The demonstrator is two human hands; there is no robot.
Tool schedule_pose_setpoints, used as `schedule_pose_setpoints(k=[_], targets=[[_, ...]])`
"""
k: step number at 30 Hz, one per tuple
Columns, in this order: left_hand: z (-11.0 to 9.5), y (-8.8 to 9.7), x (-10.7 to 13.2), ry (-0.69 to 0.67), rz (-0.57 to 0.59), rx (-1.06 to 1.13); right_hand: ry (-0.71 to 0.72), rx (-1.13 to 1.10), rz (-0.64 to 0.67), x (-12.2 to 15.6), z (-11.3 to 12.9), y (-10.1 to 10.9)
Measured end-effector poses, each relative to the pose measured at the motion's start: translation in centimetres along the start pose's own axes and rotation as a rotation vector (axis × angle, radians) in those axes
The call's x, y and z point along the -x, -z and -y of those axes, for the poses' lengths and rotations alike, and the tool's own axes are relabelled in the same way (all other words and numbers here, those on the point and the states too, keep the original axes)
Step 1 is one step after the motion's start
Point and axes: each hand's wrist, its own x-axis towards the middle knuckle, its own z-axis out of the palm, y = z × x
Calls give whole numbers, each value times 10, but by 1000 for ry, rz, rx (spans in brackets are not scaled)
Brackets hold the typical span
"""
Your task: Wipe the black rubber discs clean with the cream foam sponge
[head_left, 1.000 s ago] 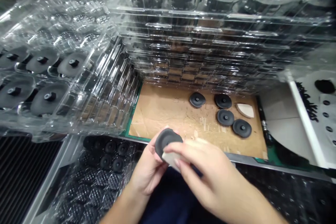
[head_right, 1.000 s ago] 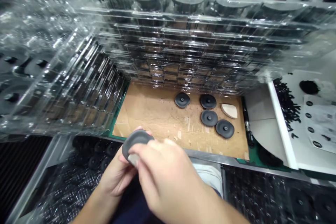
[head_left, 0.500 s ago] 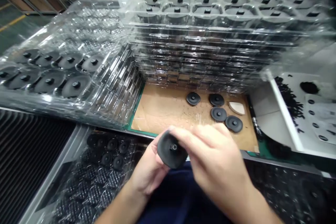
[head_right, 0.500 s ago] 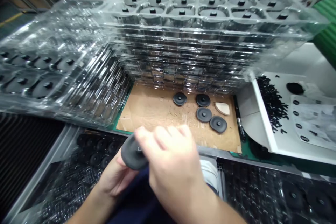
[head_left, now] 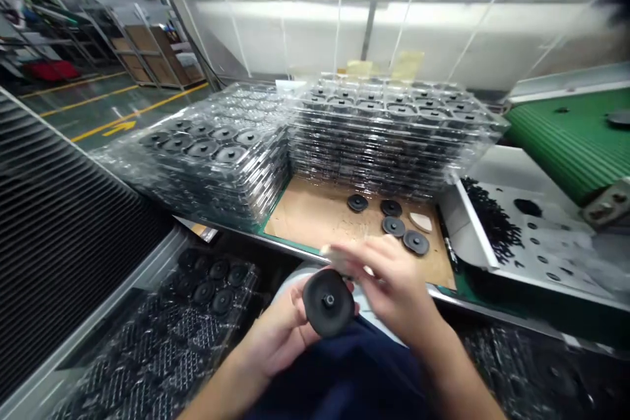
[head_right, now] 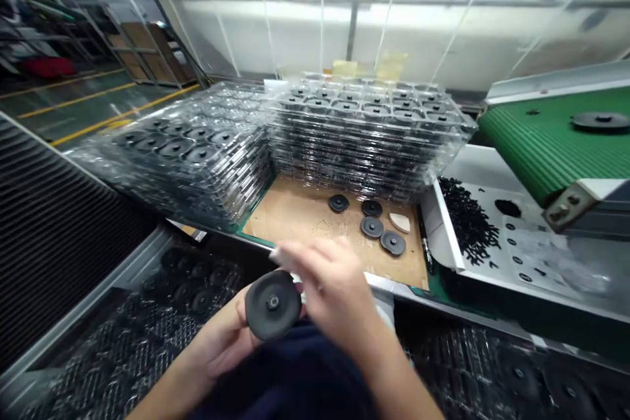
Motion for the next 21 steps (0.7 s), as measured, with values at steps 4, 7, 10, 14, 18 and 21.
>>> schedule_pose_setpoints(k=[4,7,10,14,18,21], targets=[[4,1,16,29,87,129,-357,1,-159,34,-24,2],[6,6,21,20,141,193,-479,-55,-96,59,-35,-7],[7,11,21,31,144,245,-497,-111,7,73,-38,-17],[0,15,12,44,92,288,-468,-206,148,73,-36,-21],[-9,13,1,84,-36,341,-484,-207,177,71,-37,-16],[-15,13,-7,136,-92,384,-507,-194,168,72,-38,-16]])
